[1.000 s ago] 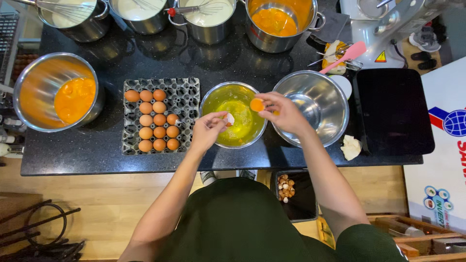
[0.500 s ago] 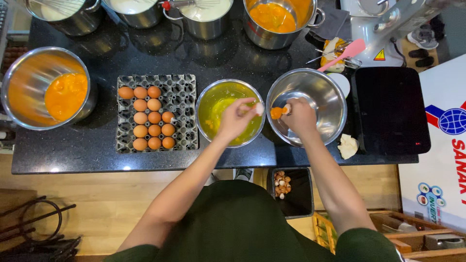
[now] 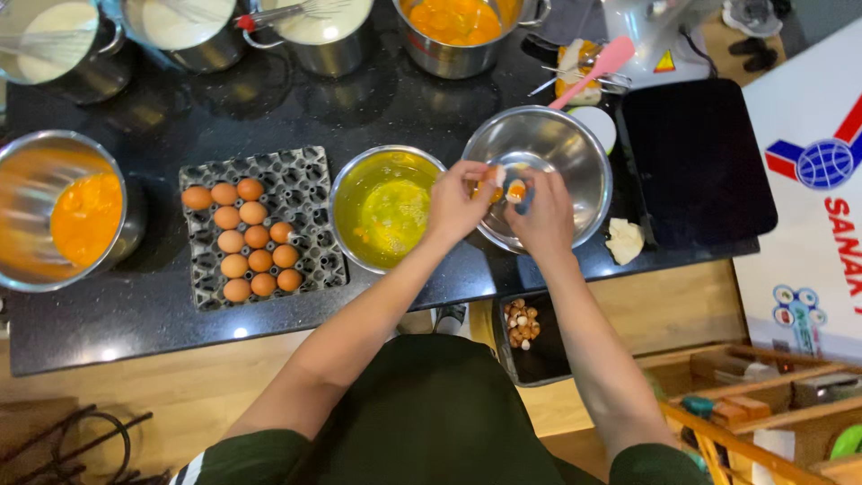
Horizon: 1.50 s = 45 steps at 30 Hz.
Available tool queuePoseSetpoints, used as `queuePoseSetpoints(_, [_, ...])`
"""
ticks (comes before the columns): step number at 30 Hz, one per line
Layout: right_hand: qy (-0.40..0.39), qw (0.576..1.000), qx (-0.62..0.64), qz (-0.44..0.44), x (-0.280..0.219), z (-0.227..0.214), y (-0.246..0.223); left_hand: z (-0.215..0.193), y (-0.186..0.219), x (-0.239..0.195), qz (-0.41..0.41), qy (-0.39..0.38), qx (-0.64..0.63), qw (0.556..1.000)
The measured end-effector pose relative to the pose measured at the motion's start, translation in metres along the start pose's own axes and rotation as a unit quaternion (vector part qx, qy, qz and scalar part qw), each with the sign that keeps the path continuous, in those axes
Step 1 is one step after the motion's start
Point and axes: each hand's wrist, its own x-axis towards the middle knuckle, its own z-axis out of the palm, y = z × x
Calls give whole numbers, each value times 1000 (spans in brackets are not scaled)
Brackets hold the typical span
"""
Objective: The person retrieves a tray of eggs from a storage rack and places it on a kitchen counter. They then crack multiple eggs one by one, separating the yolks into a metal bowl and the whites into a separate container. The shells are discarded into a bin.
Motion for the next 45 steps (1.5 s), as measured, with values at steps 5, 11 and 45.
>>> queuePoseSetpoints(5, [-68,989,-59,-116,11,16,15,-19,1,-3,-51,-5,-30,998])
queuePoseSetpoints(11, [-77,977,-60,-187,30,14,15,-33,-5,-9,-89,-2,-45,995])
queuePoseSetpoints(45, [83,987,127,55,-119,-47,57,-88,26,-35,111,-35,65,991])
